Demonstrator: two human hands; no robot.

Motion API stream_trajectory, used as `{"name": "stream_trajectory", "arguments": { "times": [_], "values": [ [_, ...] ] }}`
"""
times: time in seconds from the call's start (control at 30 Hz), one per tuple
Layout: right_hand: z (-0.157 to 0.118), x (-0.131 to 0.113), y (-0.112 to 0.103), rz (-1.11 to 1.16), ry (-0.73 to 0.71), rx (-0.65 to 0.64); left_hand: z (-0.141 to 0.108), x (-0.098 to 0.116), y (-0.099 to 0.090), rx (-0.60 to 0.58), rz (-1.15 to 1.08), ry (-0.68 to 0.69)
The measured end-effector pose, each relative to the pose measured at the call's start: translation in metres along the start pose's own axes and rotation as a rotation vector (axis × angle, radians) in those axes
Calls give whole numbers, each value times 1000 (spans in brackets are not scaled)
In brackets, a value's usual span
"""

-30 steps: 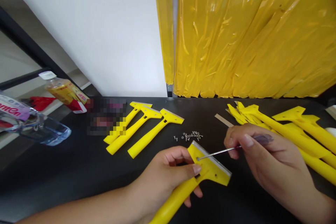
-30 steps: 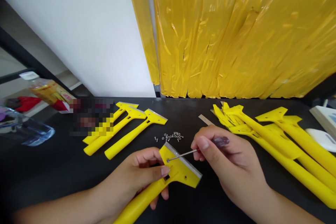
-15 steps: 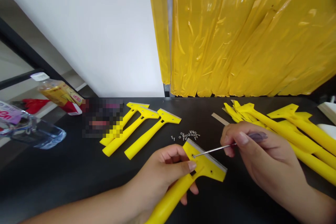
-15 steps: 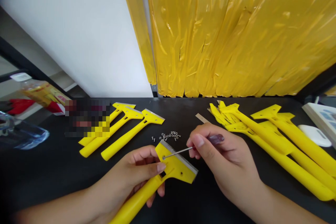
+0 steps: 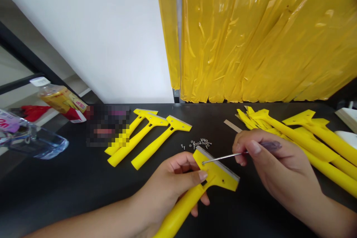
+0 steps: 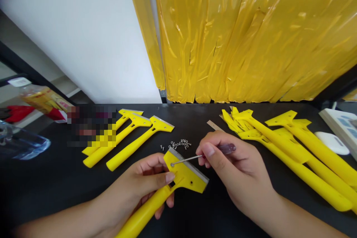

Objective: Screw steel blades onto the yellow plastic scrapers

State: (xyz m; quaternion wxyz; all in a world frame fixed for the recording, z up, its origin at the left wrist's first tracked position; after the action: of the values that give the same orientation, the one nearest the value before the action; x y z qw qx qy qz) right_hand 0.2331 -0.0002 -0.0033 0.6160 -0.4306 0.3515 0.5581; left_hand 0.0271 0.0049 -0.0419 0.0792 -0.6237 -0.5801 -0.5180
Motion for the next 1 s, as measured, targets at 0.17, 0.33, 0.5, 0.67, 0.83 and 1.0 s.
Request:
{"name": "stream_trajectory", "arguments": {
  "times": [0.17,0.33,0.5,0.67,0.83,1.0],
  "values": [
    [1,0,2,2,-9,4,1,0,0,-5,0,-1],
    [2,0,3,-9,-11,-15,0,0,1,3,-7,-4],
    [2,1,2,-36,-19,-24,-1,1,1,26,-14,-17],
    [2,3,1,-38,4,-35,0,1,2,25,-26,-19],
    [2,2,2,-34,13,-48,0,2,2,32,-28,-12],
    [3,0,3,-36,7,-62,-1,1,1,28,-17,-11]
  ]
}}
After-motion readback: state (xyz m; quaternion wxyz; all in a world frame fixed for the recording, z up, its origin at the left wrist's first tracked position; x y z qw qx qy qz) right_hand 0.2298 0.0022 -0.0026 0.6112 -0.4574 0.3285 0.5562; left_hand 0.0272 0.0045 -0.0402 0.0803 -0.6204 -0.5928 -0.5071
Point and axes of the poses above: each hand's wrist, its own z-axis towards the middle knuckle, its own y-axis out of the palm, x = y × z, the point moved 5 cm from there along z, towards the middle knuckle, and after that the axes turned 8 degrees about -z, right-handed, at the moved point
